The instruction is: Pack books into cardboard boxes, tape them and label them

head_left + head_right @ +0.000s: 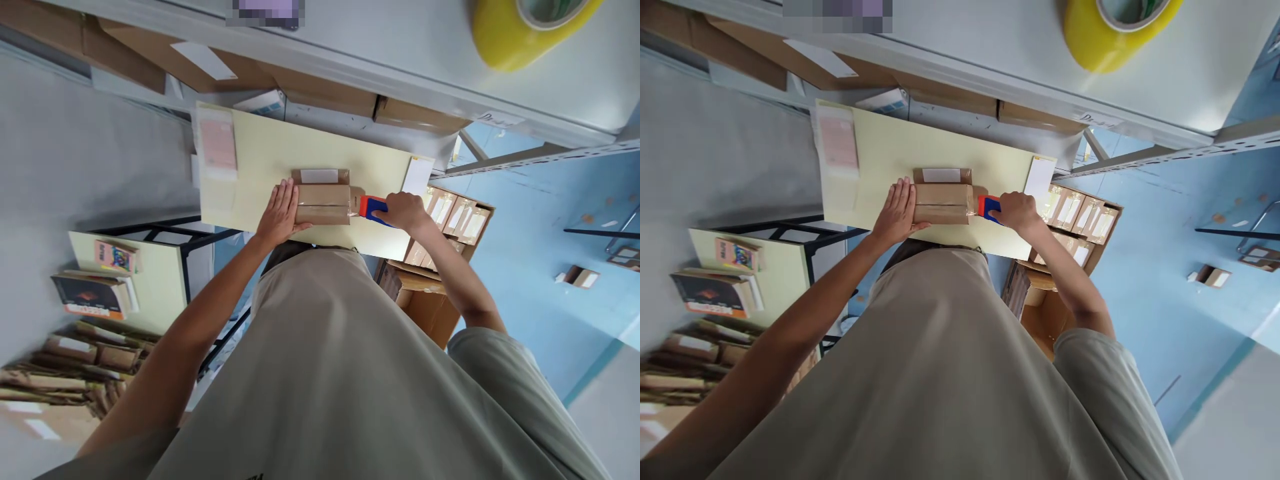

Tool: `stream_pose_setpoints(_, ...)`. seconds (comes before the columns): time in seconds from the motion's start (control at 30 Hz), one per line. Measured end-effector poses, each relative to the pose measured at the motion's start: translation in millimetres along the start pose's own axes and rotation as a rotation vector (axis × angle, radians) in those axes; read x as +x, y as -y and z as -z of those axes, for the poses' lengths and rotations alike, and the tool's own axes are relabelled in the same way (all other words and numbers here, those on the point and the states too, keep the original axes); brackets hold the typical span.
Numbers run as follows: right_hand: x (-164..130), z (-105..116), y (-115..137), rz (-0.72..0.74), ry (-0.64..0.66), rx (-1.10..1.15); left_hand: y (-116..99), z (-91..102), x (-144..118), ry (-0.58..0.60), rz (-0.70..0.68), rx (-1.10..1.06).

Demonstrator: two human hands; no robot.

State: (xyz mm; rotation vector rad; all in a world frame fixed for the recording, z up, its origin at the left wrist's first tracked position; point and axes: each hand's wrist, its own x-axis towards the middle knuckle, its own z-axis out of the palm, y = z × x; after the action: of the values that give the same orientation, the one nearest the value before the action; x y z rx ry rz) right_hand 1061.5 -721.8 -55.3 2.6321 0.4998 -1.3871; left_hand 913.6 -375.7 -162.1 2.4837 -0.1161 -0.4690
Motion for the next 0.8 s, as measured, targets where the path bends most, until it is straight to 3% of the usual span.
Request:
stream_pose_setpoints(0.33, 7, -20, 41, 0.009, -0.101, -0.008, 9, -7.1, -2, 0.030, -0.033, 0.059)
stream_pose_setpoints(0.47, 14, -34, 63, -0.051, -0.167, -0.016, 14, -8.7, -2, 0.047, -0.063, 0.081)
stream_pose_setpoints(0.57, 15, -42, 71, -0.096, -0.148, 0.017, 15, -9.0, -3, 0.043, -0.090, 0.089)
stream_pose_setpoints(0.67, 4, -42, 71, -0.201, -0.156, 0.091, 13, -7.6, -6, 0.043, -0.099, 0.122)
stream_pose_setpoints(0.8, -29, -26, 66, -0.332, -0.260, 0.160, 4, -0.7, -8, 0.024, -0.129, 0.167)
